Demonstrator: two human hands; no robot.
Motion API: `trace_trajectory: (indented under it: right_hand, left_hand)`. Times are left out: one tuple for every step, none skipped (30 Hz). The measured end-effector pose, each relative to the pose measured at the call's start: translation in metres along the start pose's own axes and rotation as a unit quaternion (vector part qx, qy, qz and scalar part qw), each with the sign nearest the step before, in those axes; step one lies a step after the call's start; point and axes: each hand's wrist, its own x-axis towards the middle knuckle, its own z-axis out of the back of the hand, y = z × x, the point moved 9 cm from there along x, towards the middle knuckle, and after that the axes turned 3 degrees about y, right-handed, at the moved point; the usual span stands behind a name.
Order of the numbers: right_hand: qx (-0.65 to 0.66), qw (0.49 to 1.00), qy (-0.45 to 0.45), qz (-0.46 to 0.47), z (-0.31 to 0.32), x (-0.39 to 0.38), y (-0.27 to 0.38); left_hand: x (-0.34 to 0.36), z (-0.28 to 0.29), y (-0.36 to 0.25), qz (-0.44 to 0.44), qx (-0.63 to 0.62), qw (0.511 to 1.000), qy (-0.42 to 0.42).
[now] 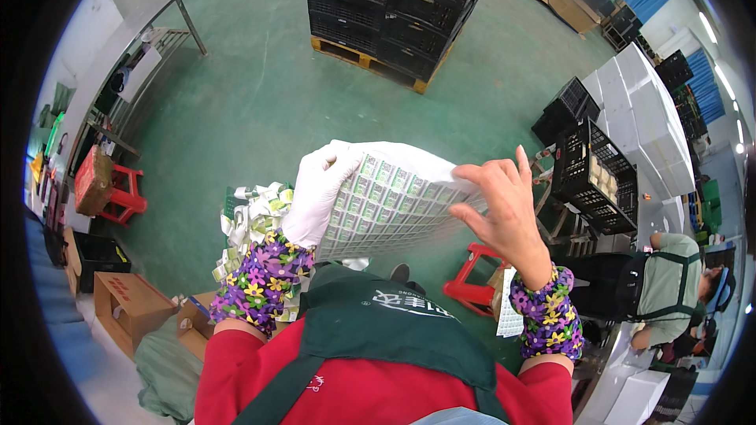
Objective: The person labels individual packages by peeling a label from a large sheet and sticking it onto the side of each package before placing them back into a container.
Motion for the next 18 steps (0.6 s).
trace_trajectory:
  right_hand:
    - [-0.013,1.0,-0.005,0.007,-0.002,-0.002,0.001]
    - [-0.001,1.0,-0.022,0.009,-0.004,-0.002,0.0]
    - [0.015,1.0,-0.022,0.006,-0.006,-0.001,-0.005]
    - [0.031,0.999,-0.023,0.004,-0.006,0.0,-0.011]
    - [0.048,0.999,-0.023,0.005,-0.006,0.001,-0.016]
    - [0.067,0.998,-0.021,-0.003,-0.004,0.002,-0.018]
    - [0.078,0.997,-0.013,-0.008,-0.003,0.001,-0.021]
    - [0.092,0.996,-0.004,-0.01,-0.001,0.001,-0.024]
    - [0.105,0.994,0.005,-0.011,-0.002,0.002,-0.025]
    - [0.112,0.994,0.006,-0.009,-0.003,0.002,-0.023]
    - [0.125,0.992,0.021,-0.011,-0.006,0.002,-0.023]
    - [0.138,0.99,0.037,-0.013,-0.008,0.002,-0.024]
    - [0.15,0.987,0.052,-0.015,-0.011,0.002,-0.025]
    - [0.161,0.985,0.062,-0.011,-0.012,0.001,-0.026]
    - [0.173,0.982,0.073,-0.008,-0.013,0.001,-0.027]
    - [0.184,0.979,0.083,-0.005,-0.014,0.001,-0.029]
    - [0.183,0.979,0.085,0.008,-0.013,-0.001,-0.029]
    - [0.183,0.979,0.087,0.021,-0.012,-0.001,-0.028]
  left_hand:
    - [-0.002,-0.002,-0.003,-0.008,-0.008,1.0,0.002]
    - [-0.007,-0.001,-0.006,-0.031,0.018,0.999,0.001]
    - [-0.012,0.001,-0.008,-0.054,0.044,0.998,0.001]
    - [-0.015,0.002,-0.011,-0.076,0.069,0.995,0.001]
    - [-0.015,0.003,-0.015,-0.09,0.085,0.992,0.0]
    - [-0.014,0.004,-0.02,-0.103,0.1,0.99,-0.001]
    - [-0.013,0.004,-0.025,-0.117,0.116,0.986,-0.001]
    - [-0.011,-0.003,-0.028,-0.114,0.06,0.991,0.029]
    - [-0.011,-0.01,-0.027,-0.099,0.042,0.993,0.054]
    - [-0.011,-0.016,-0.026,-0.084,0.023,0.993,0.08]
    - [-0.011,-0.022,-0.024,-0.068,0.003,0.992,0.107]
    - [-0.008,-0.022,-0.018,-0.056,-0.005,0.991,0.124]
    - [-0.008,-0.024,-0.018,-0.047,-0.005,0.99,0.136]
    - [-0.008,-0.025,-0.017,-0.039,-0.005,0.988,0.149]
    - [-0.008,-0.027,-0.016,-0.03,-0.005,0.986,0.161]
    - [-0.007,-0.027,-0.02,-0.051,-0.003,0.986,0.157]
    - [-0.007,-0.029,-0.022,-0.049,0.0,0.986,0.16]
    - [-0.007,-0.031,-0.026,-0.047,0.003,0.986,0.163]
